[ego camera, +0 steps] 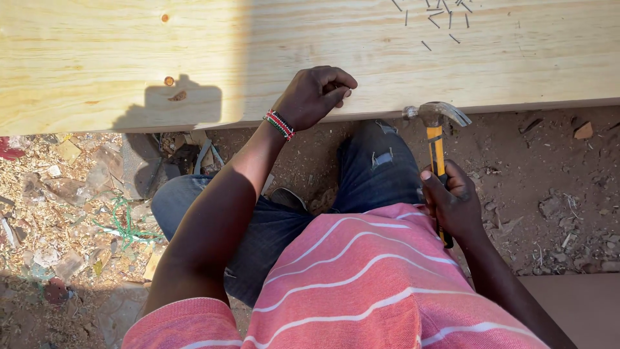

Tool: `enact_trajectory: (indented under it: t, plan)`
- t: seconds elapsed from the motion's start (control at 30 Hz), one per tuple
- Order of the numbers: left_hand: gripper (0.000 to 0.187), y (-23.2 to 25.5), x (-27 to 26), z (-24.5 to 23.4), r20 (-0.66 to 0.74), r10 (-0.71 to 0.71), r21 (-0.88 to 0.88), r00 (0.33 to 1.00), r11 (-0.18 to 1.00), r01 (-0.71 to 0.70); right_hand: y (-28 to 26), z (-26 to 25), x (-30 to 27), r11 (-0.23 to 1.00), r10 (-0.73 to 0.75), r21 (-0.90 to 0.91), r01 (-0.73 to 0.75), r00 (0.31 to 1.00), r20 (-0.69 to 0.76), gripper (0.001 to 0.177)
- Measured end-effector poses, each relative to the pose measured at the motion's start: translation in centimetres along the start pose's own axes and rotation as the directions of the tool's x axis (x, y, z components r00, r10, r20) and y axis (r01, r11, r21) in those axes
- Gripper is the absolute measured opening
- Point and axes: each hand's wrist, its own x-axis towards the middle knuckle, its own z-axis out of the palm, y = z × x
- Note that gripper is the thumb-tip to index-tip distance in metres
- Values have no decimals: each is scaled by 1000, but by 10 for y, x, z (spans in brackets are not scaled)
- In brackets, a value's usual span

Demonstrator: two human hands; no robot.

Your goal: Hammering nails into a plywood board to secure it.

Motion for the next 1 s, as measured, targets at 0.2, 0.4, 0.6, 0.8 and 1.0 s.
enact_trajectory:
  t: [0.2, 0.4, 0.6, 0.8, 1.0]
  plan:
    - [12, -27, 2, 11, -31, 141, -124, 990, 982, -143, 14, 0, 3, 972, -220, 75, 222, 975, -29, 16]
    - [9, -26, 5, 6, 61, 109, -38, 992, 994, -106, 15, 6, 8, 968, -236, 83, 236, 972, -14, 17]
    - [8, -32, 8, 11, 51, 109, 80, 993, 990, -113, 11, 7, 9, 965, -256, 59, 255, 966, 16, 18]
    - [7, -36, 0, 13, 81, 195, -40, 977, 980, -192, -4, 17, 11, 974, -222, 65, 217, 972, 79, 22]
    - [8, -26, 1, 13, 54, 170, 99, 984, 980, -174, -50, 24, 6, 995, -50, -79, 62, 988, 148, 26]
